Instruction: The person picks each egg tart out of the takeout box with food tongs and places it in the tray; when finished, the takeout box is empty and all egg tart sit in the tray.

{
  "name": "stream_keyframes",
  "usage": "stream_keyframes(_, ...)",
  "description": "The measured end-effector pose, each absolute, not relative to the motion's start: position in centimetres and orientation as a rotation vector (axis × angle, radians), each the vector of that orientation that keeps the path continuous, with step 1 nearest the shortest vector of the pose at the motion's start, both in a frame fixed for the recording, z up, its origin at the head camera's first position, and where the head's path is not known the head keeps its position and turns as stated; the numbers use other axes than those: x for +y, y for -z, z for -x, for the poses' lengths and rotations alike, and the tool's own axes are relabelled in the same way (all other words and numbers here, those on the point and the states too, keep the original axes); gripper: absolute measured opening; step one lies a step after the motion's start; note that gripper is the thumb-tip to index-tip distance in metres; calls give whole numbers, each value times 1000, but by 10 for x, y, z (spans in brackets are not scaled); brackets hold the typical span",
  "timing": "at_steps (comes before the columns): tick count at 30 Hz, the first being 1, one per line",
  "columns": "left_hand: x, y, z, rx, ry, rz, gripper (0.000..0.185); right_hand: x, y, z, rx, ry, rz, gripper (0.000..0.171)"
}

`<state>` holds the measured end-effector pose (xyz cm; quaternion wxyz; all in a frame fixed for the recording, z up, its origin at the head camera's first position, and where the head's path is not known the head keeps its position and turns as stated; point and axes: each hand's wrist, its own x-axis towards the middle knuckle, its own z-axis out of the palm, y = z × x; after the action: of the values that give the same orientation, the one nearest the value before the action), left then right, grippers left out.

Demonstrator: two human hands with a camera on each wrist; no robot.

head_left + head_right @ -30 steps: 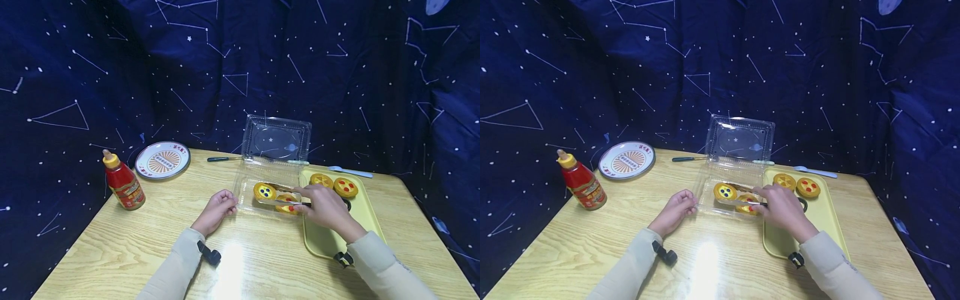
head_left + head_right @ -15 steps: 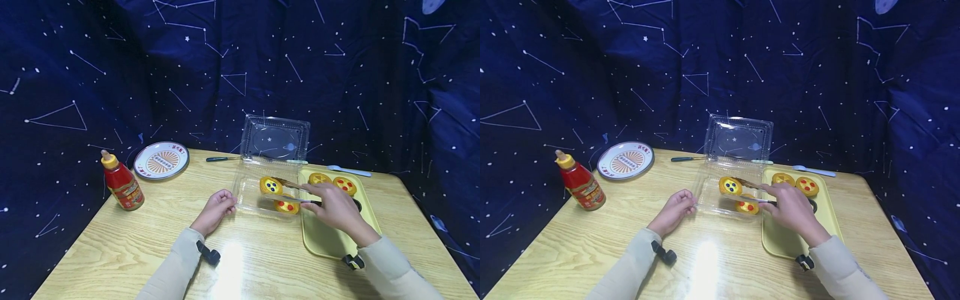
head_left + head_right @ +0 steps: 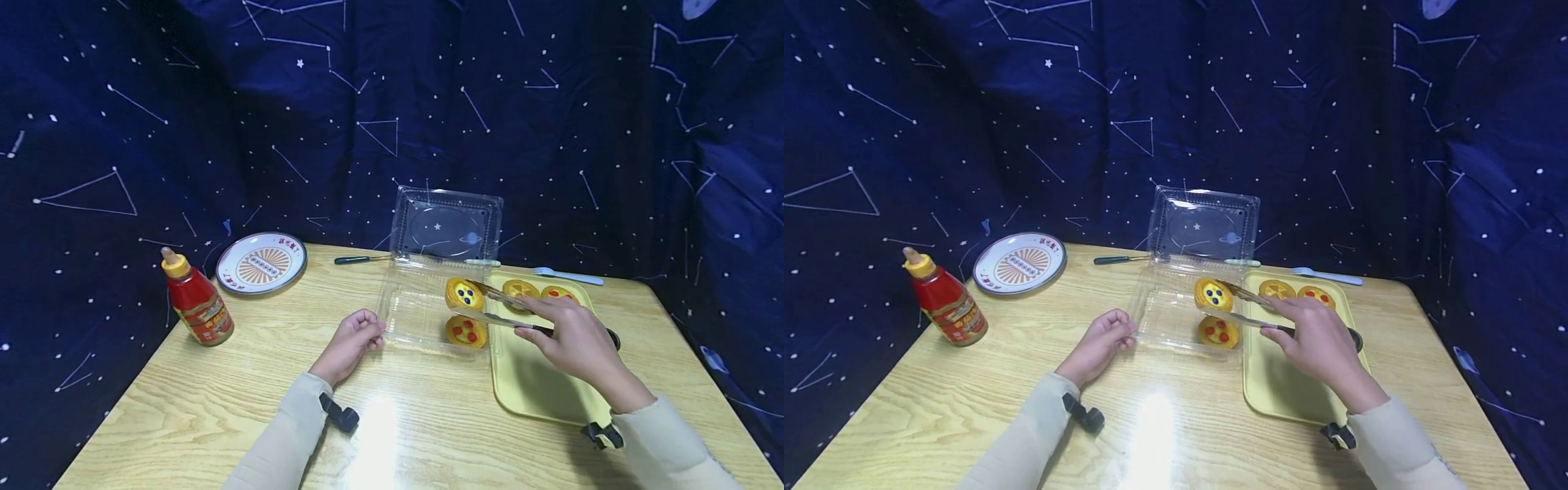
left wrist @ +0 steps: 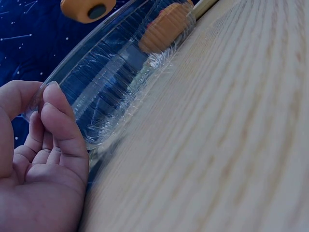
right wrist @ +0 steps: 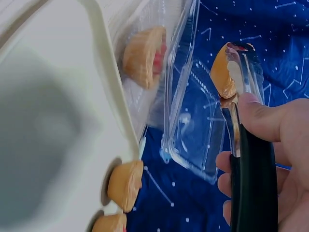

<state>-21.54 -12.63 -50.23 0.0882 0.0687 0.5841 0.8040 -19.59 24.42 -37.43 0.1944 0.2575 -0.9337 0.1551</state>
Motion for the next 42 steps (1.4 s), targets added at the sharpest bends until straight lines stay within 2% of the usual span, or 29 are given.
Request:
stream_keyframes(26, -127, 504, 215, 1748, -2385, -195, 10, 313, 377, 187, -2692, -383, -510, 55)
stream_keyframes(42, -126, 502, 214, 1747, -2389, -199, 10, 346, 398, 186, -2801, -336, -468, 59)
